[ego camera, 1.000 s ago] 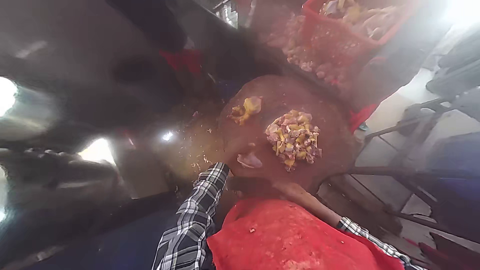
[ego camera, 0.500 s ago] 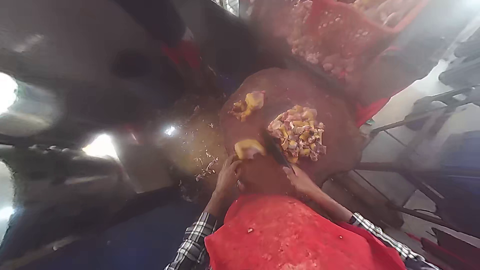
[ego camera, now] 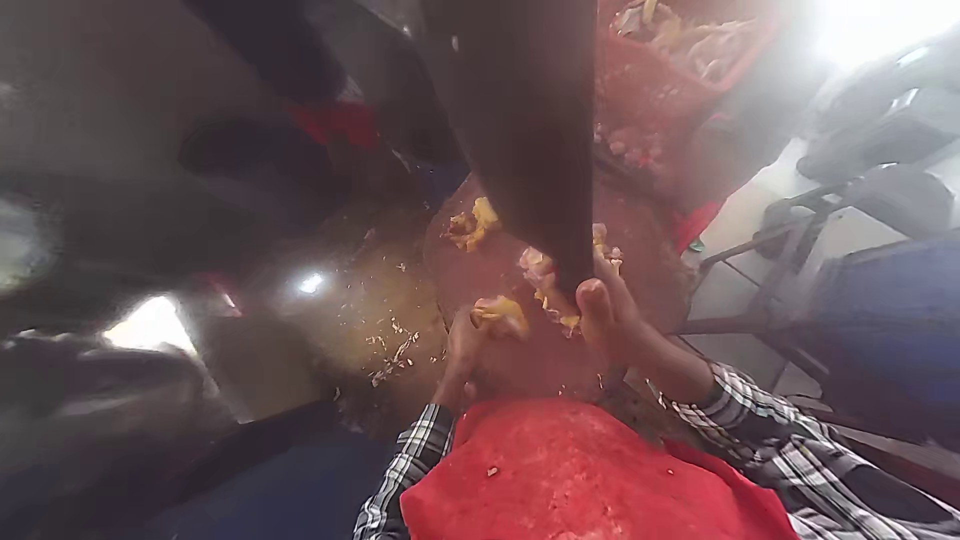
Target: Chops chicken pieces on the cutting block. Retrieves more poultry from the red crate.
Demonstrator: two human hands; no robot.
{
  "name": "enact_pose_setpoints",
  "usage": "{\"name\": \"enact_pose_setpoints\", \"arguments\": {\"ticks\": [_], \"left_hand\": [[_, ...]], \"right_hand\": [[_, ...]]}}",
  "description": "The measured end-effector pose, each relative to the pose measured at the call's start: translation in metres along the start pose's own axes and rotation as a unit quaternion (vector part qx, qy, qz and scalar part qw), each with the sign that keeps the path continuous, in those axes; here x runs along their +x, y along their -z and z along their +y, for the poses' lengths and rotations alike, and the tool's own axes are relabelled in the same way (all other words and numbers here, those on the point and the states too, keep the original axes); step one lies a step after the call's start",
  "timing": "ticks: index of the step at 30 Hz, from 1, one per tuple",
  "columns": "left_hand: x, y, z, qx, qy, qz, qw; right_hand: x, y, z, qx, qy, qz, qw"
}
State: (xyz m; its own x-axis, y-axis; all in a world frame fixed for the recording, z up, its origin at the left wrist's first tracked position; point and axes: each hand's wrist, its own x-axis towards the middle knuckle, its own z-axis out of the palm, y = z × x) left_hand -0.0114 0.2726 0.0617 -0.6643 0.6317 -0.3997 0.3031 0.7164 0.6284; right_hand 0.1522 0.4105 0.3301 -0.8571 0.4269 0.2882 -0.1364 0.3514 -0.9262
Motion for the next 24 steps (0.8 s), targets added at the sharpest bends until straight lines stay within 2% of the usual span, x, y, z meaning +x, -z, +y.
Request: {"name": "enact_pose_setpoints", "arguments": {"ticks": [1, 3, 4, 6, 7, 9, 12, 14, 17, 18, 20, 22, 24], "left_hand": [[0.000, -0.003, 0.001, -0.006, -0.002, 0.002, 1.000], [-0.001, -0.007, 0.001, -0.015, -0.005, 0.010, 1.000], [-0.001, -0.006, 0.002, -0.016, -0.008, 0.011, 1.000], [-0.014, -0.001, 0.002, 0.000, -0.009, -0.014, 1.000], [-0.026, 0.001, 0.001, 0.012, -0.008, -0.033, 0.999], [-0.055, 0.004, -0.009, 0.013, -0.013, -0.068, 0.997], [-0.093, -0.001, -0.034, -0.042, -0.006, -0.081, 0.996], [-0.104, 0.000, -0.047, -0.132, 0.022, -0.048, 0.990], [-0.107, 0.022, -0.049, -0.224, 0.062, 0.028, 0.972], [-0.106, 0.031, -0.050, -0.227, 0.063, 0.049, 0.971], [-0.099, 0.044, -0.055, -0.220, 0.070, 0.072, 0.970], [-0.093, 0.051, -0.059, -0.212, 0.078, 0.067, 0.972], [-0.089, 0.054, -0.058, -0.199, 0.078, 0.064, 0.975]], "right_hand": [[-0.007, -0.010, 0.012, -0.008, 0.001, 0.002, 1.000], [-0.045, -0.034, 0.071, -0.071, -0.049, 0.001, 0.996], [-0.073, -0.044, 0.111, -0.114, -0.113, -0.020, 0.987], [-0.122, -0.055, 0.180, -0.169, -0.322, -0.100, 0.926], [-0.134, -0.056, 0.200, -0.166, -0.395, -0.122, 0.895], [-0.134, -0.053, 0.209, -0.146, -0.454, -0.142, 0.867], [-0.127, -0.049, 0.202, -0.100, -0.478, -0.146, 0.860], [-0.122, -0.045, 0.190, -0.066, -0.473, -0.135, 0.868], [-0.131, -0.033, 0.175, -0.130, -0.374, -0.105, 0.912], [-0.134, -0.028, 0.177, -0.176, -0.353, -0.102, 0.913], [-0.139, -0.013, 0.184, -0.220, -0.384, -0.127, 0.888], [-0.137, -0.002, 0.194, -0.197, -0.443, -0.169, 0.858], [-0.123, 0.001, 0.181, -0.185, -0.436, -0.188, 0.861]]}}
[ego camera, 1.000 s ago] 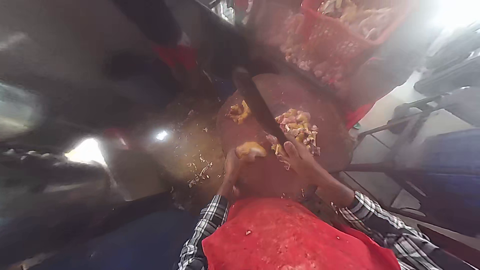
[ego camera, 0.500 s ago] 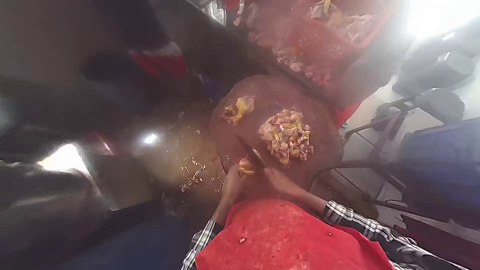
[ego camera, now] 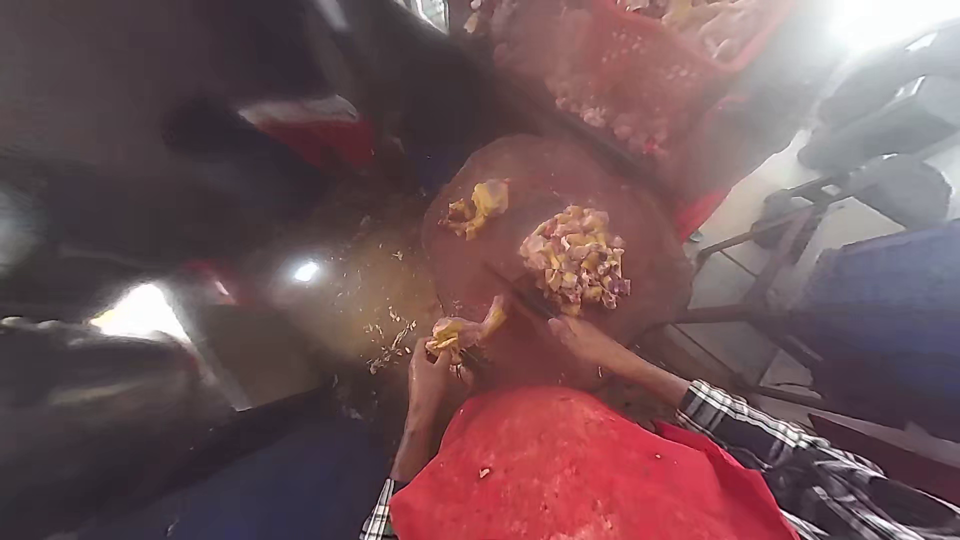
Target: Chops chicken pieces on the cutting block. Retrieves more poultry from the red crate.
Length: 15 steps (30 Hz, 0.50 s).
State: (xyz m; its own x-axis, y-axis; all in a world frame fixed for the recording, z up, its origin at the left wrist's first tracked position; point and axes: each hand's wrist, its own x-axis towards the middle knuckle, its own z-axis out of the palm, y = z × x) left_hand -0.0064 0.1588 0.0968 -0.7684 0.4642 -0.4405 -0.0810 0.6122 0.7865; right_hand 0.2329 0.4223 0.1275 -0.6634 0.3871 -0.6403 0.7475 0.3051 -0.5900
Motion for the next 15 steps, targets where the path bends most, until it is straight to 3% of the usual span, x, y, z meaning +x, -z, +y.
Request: {"name": "enact_pose_setpoints", "arguments": {"ticks": [4, 6, 7, 10, 11, 13, 15], "left_hand": [[-0.003, -0.003, -0.002, -0.014, 0.005, -0.008, 1.000], [-0.002, -0.003, -0.004, -0.040, -0.002, -0.004, 0.999], [-0.001, -0.003, -0.007, -0.047, -0.003, -0.003, 0.999], [0.001, -0.002, -0.012, -0.038, 0.008, 0.005, 0.999], [0.000, -0.001, -0.012, -0.035, 0.012, 0.009, 0.999], [-0.001, 0.000, -0.014, -0.037, 0.021, 0.015, 0.999], [-0.001, -0.001, -0.018, -0.043, 0.035, 0.013, 0.998]], "right_hand": [[-0.031, -0.002, -0.052, 0.045, 0.189, 0.051, 0.980], [-0.026, -0.014, -0.055, 0.048, 0.264, 0.085, 0.960], [-0.020, -0.021, -0.047, 0.023, 0.247, 0.083, 0.965], [0.011, -0.029, -0.014, -0.089, 0.049, -0.006, 0.995], [0.016, -0.030, -0.012, -0.107, 0.017, -0.022, 0.994], [0.010, -0.023, -0.028, -0.119, 0.019, -0.025, 0.992], [-0.011, -0.015, -0.056, -0.079, 0.075, -0.009, 0.994]]}}
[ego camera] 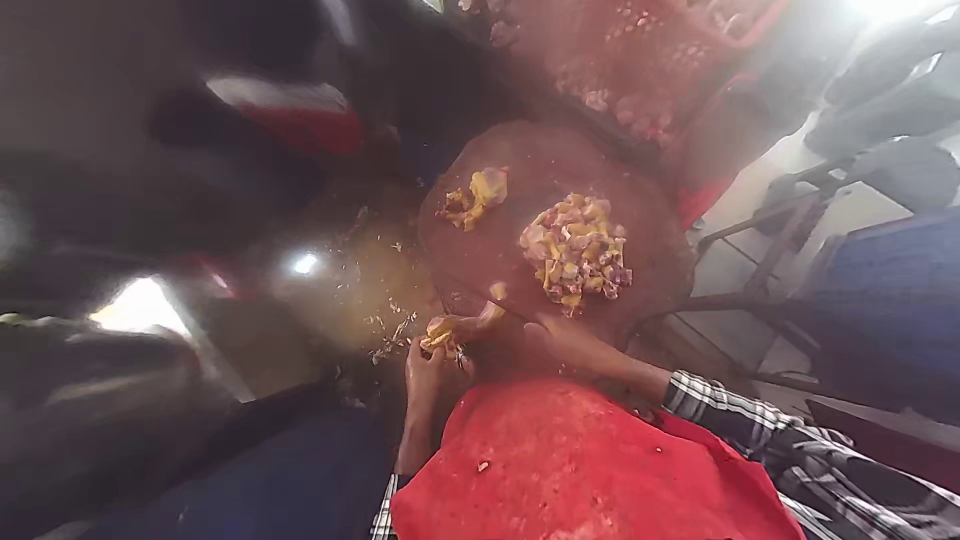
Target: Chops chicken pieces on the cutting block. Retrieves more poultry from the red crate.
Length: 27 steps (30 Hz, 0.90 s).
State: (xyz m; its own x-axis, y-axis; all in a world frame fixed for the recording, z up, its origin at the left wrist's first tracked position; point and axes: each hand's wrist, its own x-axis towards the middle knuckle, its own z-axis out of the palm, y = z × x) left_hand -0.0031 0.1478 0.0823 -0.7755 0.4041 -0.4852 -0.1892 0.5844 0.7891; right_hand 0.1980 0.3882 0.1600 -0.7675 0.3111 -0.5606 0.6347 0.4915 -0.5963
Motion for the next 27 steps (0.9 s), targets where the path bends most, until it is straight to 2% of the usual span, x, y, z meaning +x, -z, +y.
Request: {"name": "enact_pose_setpoints", "arguments": {"ticks": [2, 4, 5, 8, 10, 12, 14, 16, 17, 20, 22, 24, 27], "left_hand": [[-0.001, -0.002, -0.005, -0.010, 0.004, -0.003, 1.000], [0.000, -0.002, -0.005, -0.012, -0.002, -0.007, 1.000], [0.001, -0.002, -0.005, -0.009, -0.005, -0.006, 1.000], [0.002, -0.001, -0.007, 0.001, -0.007, 0.003, 1.000], [0.005, 0.003, -0.009, 0.003, -0.006, 0.007, 1.000], [0.001, 0.007, -0.013, 0.005, 0.000, 0.011, 1.000], [0.001, 0.006, -0.016, -0.002, 0.006, 0.013, 1.000], [0.001, 0.006, -0.021, -0.015, 0.001, 0.010, 1.000], [0.001, 0.006, -0.022, -0.018, 0.000, 0.011, 1.000], [0.000, 0.008, -0.023, 0.006, 0.015, 0.015, 1.000], [-0.005, 0.012, -0.027, 0.009, 0.033, 0.018, 0.999], [-0.018, 0.016, -0.034, 0.004, 0.052, 0.013, 0.999], [-0.034, 0.010, -0.040, -0.030, 0.068, 0.005, 0.997]], "right_hand": [[-0.013, 0.004, -0.021, 0.058, 0.095, 0.035, 0.993], [-0.010, -0.010, -0.018, 0.100, 0.149, 0.065, 0.982], [-0.005, -0.020, -0.009, 0.089, 0.130, 0.060, 0.986], [0.018, -0.042, 0.029, 0.017, -0.032, -0.020, 0.999], [0.023, -0.038, 0.023, 0.011, -0.043, -0.026, 0.999], [0.005, -0.028, -0.003, 0.035, 0.003, -0.010, 0.999], [-0.007, -0.019, -0.024, 0.070, 0.101, 0.022, 0.992], [-0.001, -0.031, -0.022, 0.122, 0.186, 0.053, 0.973], [0.005, -0.043, -0.011, 0.121, 0.185, 0.055, 0.974], [0.020, -0.051, 0.015, 0.039, 0.007, -0.047, 0.998], [0.025, -0.048, 0.018, 0.001, -0.043, -0.050, 0.998], [0.013, -0.046, 0.005, 0.015, -0.036, -0.022, 0.999], [-0.001, -0.041, -0.013, 0.116, 0.046, -0.007, 0.992]]}}
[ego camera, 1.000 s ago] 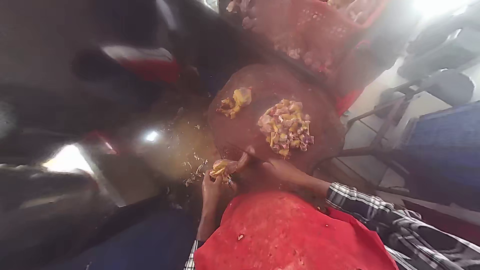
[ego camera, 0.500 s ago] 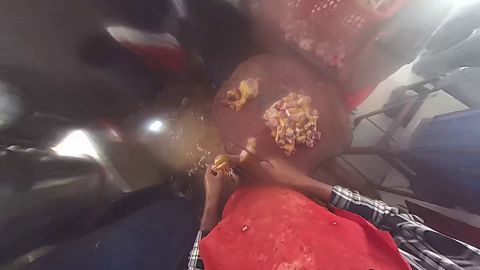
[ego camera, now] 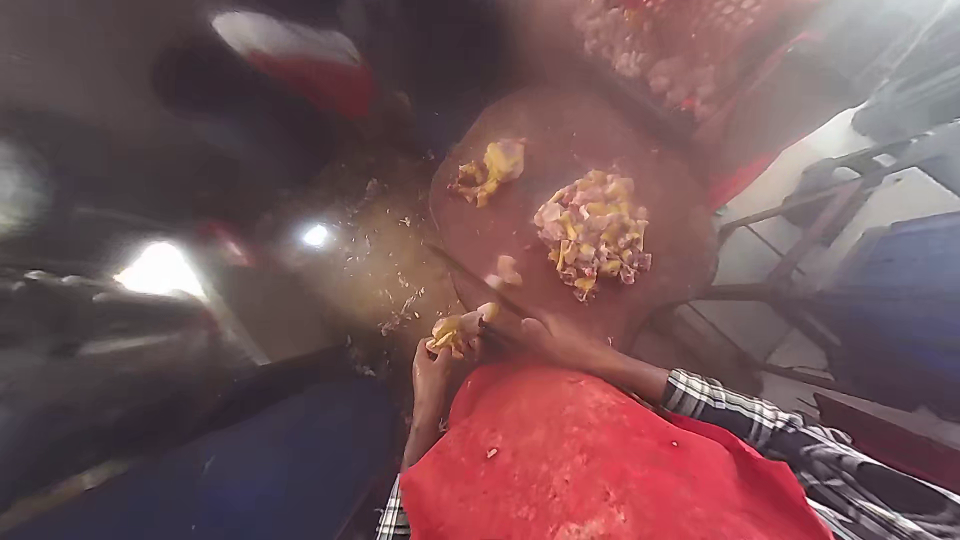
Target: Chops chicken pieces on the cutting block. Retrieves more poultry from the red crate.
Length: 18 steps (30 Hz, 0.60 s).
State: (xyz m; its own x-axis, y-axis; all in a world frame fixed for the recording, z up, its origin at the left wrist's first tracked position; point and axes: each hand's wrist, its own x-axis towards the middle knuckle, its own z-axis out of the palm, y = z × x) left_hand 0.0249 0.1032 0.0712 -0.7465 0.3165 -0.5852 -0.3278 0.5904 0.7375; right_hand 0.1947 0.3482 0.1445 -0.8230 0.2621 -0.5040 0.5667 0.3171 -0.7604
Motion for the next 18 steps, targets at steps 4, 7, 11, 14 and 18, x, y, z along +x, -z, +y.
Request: {"name": "enact_pose_setpoints", "arguments": {"ticks": [4, 7, 11, 14, 18], "left_hand": [[-0.013, -0.009, -0.003, -0.012, 0.009, -0.011, 1.000], [-0.015, -0.009, 0.008, -0.007, -0.007, -0.025, 1.000], [-0.008, -0.020, 0.048, 0.060, -0.073, -0.066, 0.993], [0.023, -0.043, 0.071, 0.110, -0.123, -0.102, 0.981], [0.059, -0.078, 0.070, 0.155, -0.143, -0.093, 0.973]], "right_hand": [[0.009, -0.019, 0.042, 0.030, -0.051, -0.102, 0.993], [0.004, -0.010, 0.074, 0.092, -0.121, -0.100, 0.983], [0.004, 0.016, 0.082, 0.085, -0.157, 0.012, 0.984], [0.009, 0.052, 0.043, 0.042, -0.115, 0.069, 0.990], [-0.014, 0.078, -0.044, 0.152, 0.111, 0.126, 0.974]]}}
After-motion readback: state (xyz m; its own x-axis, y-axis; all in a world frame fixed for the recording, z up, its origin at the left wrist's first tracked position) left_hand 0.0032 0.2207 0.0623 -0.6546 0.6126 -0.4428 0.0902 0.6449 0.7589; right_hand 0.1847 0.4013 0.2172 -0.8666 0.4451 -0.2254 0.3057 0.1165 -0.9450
